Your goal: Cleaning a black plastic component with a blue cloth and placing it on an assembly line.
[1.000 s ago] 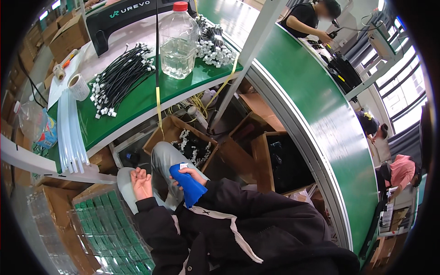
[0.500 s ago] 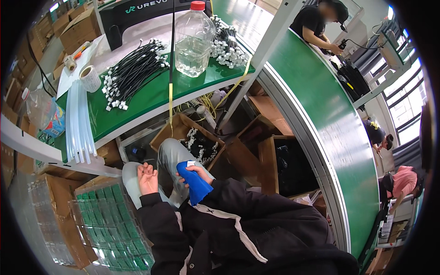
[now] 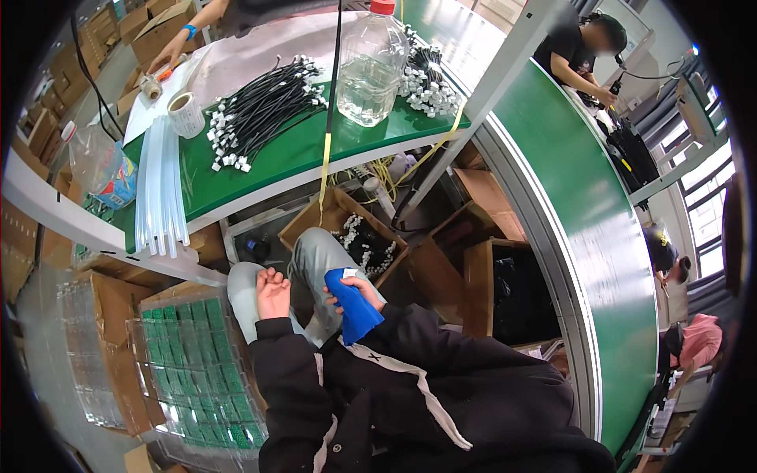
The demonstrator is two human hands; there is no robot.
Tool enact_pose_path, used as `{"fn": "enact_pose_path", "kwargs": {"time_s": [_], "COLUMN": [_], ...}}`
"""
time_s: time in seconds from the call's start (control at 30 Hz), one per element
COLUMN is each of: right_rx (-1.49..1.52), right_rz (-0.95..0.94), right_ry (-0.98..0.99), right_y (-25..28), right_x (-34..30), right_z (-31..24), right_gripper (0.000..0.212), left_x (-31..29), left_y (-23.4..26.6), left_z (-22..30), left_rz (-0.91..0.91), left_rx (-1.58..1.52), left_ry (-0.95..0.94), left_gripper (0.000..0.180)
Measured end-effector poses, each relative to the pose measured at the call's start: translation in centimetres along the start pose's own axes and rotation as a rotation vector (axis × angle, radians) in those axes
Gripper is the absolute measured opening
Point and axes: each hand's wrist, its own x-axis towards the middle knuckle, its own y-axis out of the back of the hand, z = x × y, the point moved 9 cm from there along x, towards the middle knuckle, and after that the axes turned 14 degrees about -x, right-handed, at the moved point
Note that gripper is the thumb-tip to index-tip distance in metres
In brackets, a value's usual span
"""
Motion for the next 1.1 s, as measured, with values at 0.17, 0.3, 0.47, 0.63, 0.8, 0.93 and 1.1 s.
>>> {"fn": "enact_pose_path", "kwargs": {"time_s": [0.17, 0.3, 0.47, 0.63, 0.8, 0.93, 1.1], "right_rx": [0.071, -0.057, -0.058, -0.119, 0.031, -0.089, -0.263], "right_rz": [-0.163, -0.123, -0.131, -0.049, -0.113, -0.101, -0.003], "right_ry": [-0.028, -0.032, -0.019, -0.012, 0.061, 0.083, 0.075], "right_y": [0.4, -0.1, 0.0, 0.5, -2.0, -1.2, 0.6], "right_x": [0.9, 0.4, 0.6, 0.5, -0.5, -0.3, -0.1], "right_z": [0.9, 0.8, 1.1, 0.6, -0.4, -0.3, 0.3], "right_gripper": [0.035, 0.032, 0.031, 0.036, 0.043, 0.051, 0.056], "left_x": [0.1, 0.0, 0.1, 0.0, 0.0, -0.1, 0.1], "left_y": [-0.3, 0.2, 0.8, 0.6, 0.8, 0.8, 0.8], "left_z": [-0.3, 0.0, -0.2, -0.3, -0.3, -0.3, -0.3], "left_rz": [-0.01, -0.013, 0.004, 0.025, 0.06, 0.064, 0.037], "left_rx": [-0.009, -0.004, 0.009, 0.01, 0.015, 0.015, 0.008], "left_ry": [0.008, 0.004, 0.011, 0.022, 0.025, 0.025, 0.034], "left_gripper": [0.031, 0.032, 0.031, 0.029, 0.028, 0.027, 0.027]}}
